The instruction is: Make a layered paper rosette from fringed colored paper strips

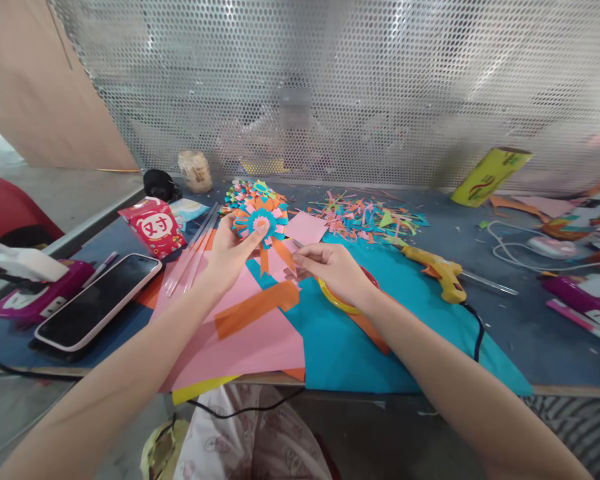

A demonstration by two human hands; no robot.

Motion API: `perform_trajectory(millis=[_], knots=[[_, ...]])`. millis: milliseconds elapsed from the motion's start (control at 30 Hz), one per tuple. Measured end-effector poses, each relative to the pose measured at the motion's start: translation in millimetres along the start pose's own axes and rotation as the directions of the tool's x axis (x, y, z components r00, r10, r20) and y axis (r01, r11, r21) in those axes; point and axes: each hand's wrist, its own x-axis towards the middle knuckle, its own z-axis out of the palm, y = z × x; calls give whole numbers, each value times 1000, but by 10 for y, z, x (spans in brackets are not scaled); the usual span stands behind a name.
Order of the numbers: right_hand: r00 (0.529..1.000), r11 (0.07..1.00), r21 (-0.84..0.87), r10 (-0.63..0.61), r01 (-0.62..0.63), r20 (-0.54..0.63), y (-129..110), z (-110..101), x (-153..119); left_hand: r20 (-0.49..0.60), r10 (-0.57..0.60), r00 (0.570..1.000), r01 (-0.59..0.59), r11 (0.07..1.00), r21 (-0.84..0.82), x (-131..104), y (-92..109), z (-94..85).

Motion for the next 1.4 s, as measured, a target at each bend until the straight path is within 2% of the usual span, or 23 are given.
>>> perform_trajectory(millis=[267,567,867,1067,1267,1400], knots=[[999,995,-92,-33,34,17,-35,5,-28,37,88,995,-91,991,98,-6,-63,-7],[1000,999,45,23,-23,5,-3,9,15,106,158,982,-170,978,118,8,-84,-28],[999,998,45,48,-48,-2,-19,10,18,102,261,960,-277,938,210,51,-91,-74],[998,995,74,66,-66,2,-32,10,19,118,266,957,-289,916,280,51,-141,-103],[998,999,-49,26,-23,59,-24,-3,-11,135,268,954,-298,899,320,33,-198,-116],[998,996,-88,36,-32,52,-7,-15,-9,156,295,943,-330,897,295,24,-234,-111]])
